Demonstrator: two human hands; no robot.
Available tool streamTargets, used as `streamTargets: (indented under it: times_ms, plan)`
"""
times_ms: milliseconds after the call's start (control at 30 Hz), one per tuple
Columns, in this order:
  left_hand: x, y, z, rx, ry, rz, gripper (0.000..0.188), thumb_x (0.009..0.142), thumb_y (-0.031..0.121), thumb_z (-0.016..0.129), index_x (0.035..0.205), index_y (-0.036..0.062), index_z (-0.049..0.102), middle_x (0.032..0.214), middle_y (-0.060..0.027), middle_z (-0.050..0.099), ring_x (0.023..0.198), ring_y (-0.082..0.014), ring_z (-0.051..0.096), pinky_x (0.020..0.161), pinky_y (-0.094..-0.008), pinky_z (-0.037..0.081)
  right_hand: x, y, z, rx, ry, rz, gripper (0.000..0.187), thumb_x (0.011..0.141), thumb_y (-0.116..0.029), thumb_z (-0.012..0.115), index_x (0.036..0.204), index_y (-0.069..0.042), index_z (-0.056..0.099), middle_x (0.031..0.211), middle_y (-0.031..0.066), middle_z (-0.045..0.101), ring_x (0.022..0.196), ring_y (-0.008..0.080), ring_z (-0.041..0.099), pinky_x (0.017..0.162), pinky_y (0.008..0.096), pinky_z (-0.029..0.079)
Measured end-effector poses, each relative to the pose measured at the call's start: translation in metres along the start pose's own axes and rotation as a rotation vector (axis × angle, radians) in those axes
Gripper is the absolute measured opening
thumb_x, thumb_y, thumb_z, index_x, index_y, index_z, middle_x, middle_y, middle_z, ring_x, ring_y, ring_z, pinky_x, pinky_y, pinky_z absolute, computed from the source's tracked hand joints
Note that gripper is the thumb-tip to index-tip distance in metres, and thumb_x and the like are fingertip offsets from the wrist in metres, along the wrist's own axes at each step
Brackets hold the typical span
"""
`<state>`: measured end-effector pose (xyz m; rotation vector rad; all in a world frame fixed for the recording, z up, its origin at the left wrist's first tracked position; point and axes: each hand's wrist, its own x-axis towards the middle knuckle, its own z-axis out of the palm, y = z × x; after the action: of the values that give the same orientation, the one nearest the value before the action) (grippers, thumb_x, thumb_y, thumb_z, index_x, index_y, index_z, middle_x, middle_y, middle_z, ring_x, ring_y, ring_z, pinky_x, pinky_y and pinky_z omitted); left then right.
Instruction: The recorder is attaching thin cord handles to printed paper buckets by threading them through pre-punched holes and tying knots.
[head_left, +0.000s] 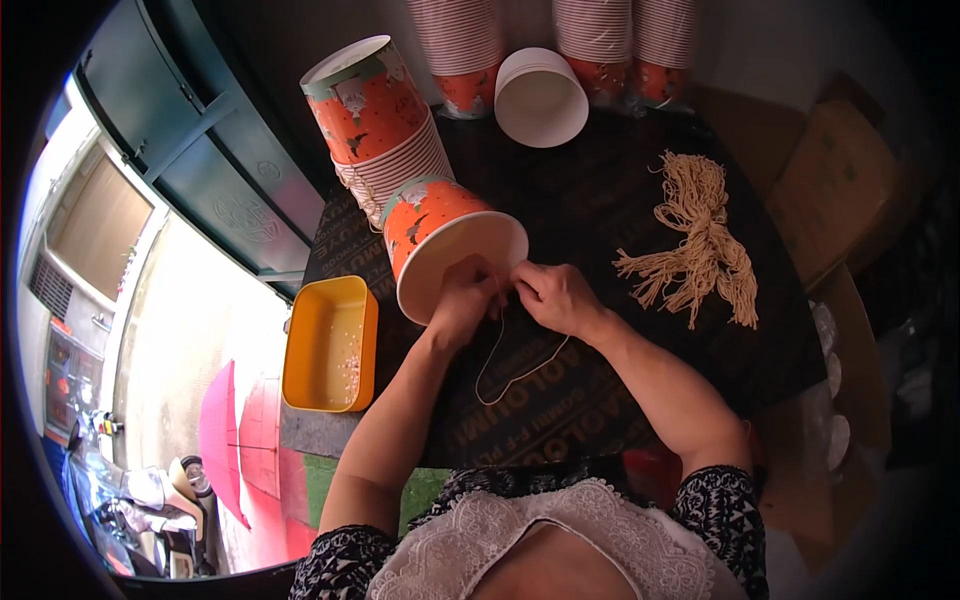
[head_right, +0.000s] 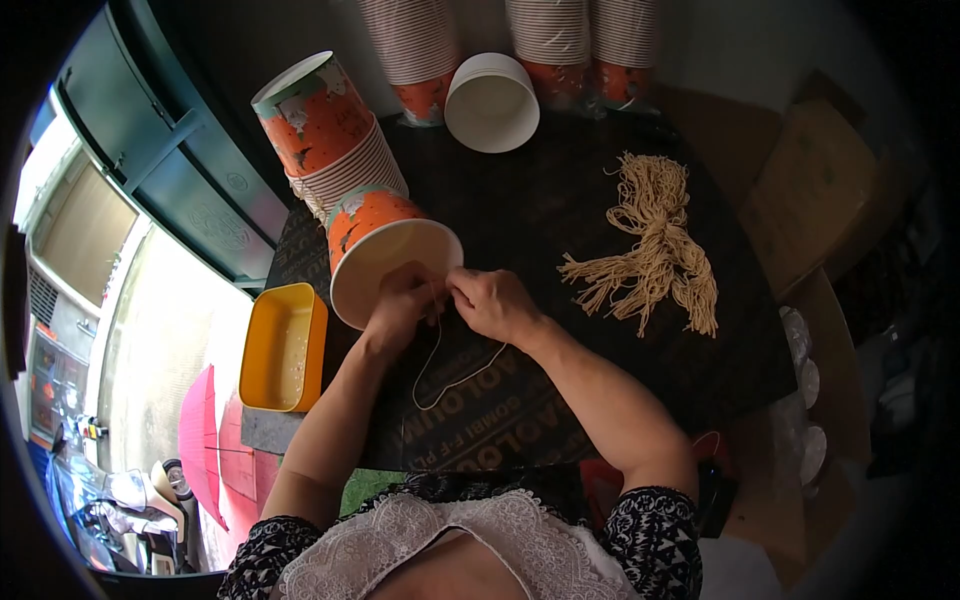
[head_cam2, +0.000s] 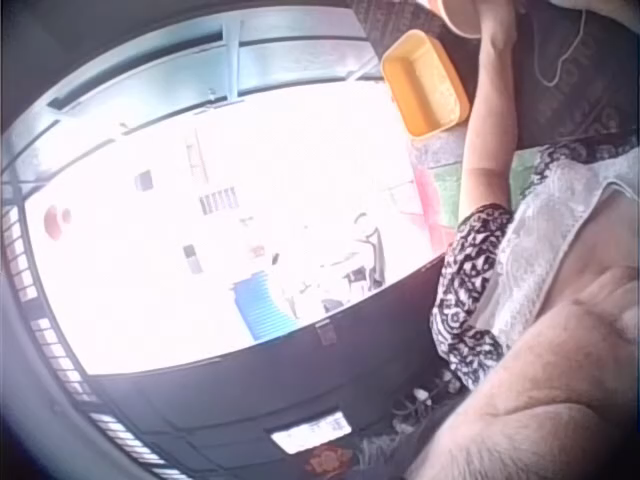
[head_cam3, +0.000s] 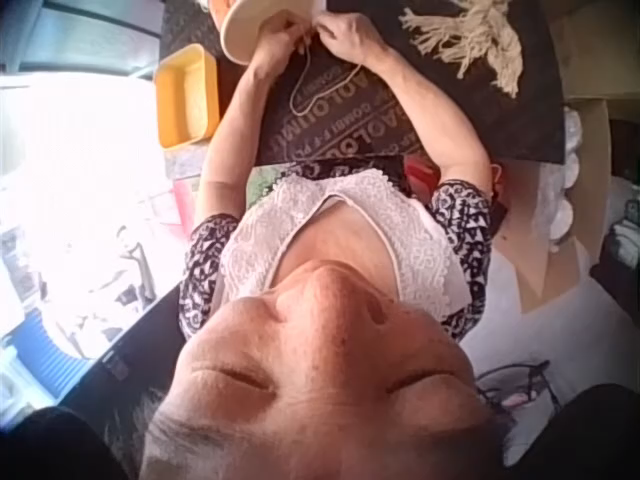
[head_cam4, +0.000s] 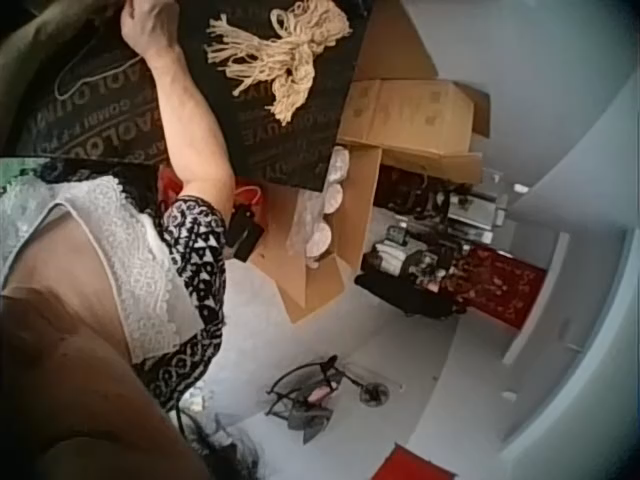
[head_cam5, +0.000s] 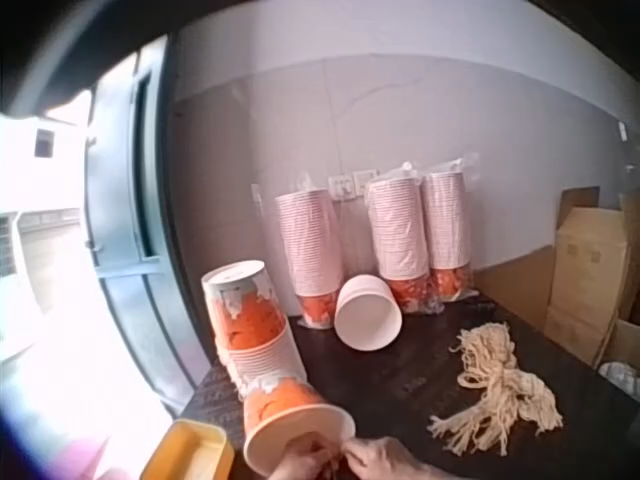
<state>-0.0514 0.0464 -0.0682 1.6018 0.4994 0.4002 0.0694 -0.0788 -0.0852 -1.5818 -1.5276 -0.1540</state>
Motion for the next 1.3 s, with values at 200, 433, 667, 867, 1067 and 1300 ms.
streamTargets:
  times_ms: [200, 433, 667, 867, 1067, 1300]
  plan:
    - [0.002, -0.003, 0.0, 0.012, -0.005, 0.006, 0.005, 0.084, 0.002, 0.058, 0.085, -0.0027, 0.056, 0.066, -0.0078, 0.059, 0.051, -0.0129, 0.053, 0.045, -0.0248, 0.041, -0.002, 0.005, 0.003, -0.004, -0.003, -0.026, 0.005, 0.085, -0.006, 0.059, 0.083, -0.004, 0.055, 0.07, 0.0156, 0.062, 0.065, 0.0338, 0.064, 0.053, 0.0408, 0.05]
    - [0.001, -0.003, 0.003, 0.083, -0.005, 0.015, 0.006, 0.079, 0.001, 0.06, 0.083, -0.0022, 0.057, 0.068, -0.0084, 0.059, 0.056, -0.0143, 0.055, 0.05, -0.0273, 0.044, 0.005, -0.004, 0.001, -0.092, 0.195, 0.095, 0.003, 0.084, -0.005, 0.059, 0.086, -0.004, 0.059, 0.08, 0.0142, 0.061, 0.069, 0.0345, 0.063, 0.056, 0.0404, 0.051]
    - [-0.002, -0.016, 0.017, 0.539, 0.085, 0.575, 0.011, 0.074, -0.003, 0.057, 0.083, 0.0011, 0.057, 0.079, -0.0151, 0.06, 0.074, -0.0312, 0.061, 0.065, -0.0393, 0.048, 0.006, 0.006, 0.012, 0.034, 0.204, 0.093, 0.011, 0.082, 0.001, 0.059, 0.092, -0.002, 0.061, 0.089, 0.0154, 0.059, 0.082, 0.0353, 0.061, 0.068, 0.0406, 0.051]
    - [-0.007, -0.011, 0.02, 0.792, 0.088, 0.691, 0.013, 0.074, -0.004, 0.054, 0.086, 0.0022, 0.056, 0.085, -0.0197, 0.058, 0.079, -0.0397, 0.058, 0.069, -0.0446, 0.047, 0.004, 0.002, 0.011, 0.033, 0.209, 0.09, 0.017, 0.078, 0.005, 0.059, 0.094, -0.002, 0.061, 0.089, 0.015, 0.06, 0.083, 0.0362, 0.061, 0.069, 0.0404, 0.051]
    - [-0.008, -0.009, 0.019, 0.847, 0.114, 0.741, 0.014, 0.075, -0.003, 0.053, 0.089, 0.0017, 0.056, 0.088, -0.0193, 0.058, 0.082, -0.039, 0.057, 0.071, -0.0471, 0.046, 0.003, 0.004, 0.012, 0.025, 0.192, 0.079, 0.015, 0.077, 0.004, 0.059, 0.09, -0.001, 0.059, 0.088, 0.0164, 0.058, 0.083, 0.0371, 0.06, 0.069, 0.0417, 0.051]
    - [-0.006, -0.025, 0.019, 0.887, 0.253, 0.749, 0.02, 0.075, -0.002, 0.055, 0.095, -0.0001, 0.053, 0.089, -0.0214, 0.057, 0.08, -0.0407, 0.057, 0.068, -0.0472, 0.047, 0.002, 0.009, 0.015, 0.001, 0.197, 0.062, 0.015, 0.078, 0.005, 0.06, 0.091, -0.001, 0.062, 0.087, 0.0155, 0.059, 0.082, 0.0364, 0.06, 0.068, 0.0411, 0.05]
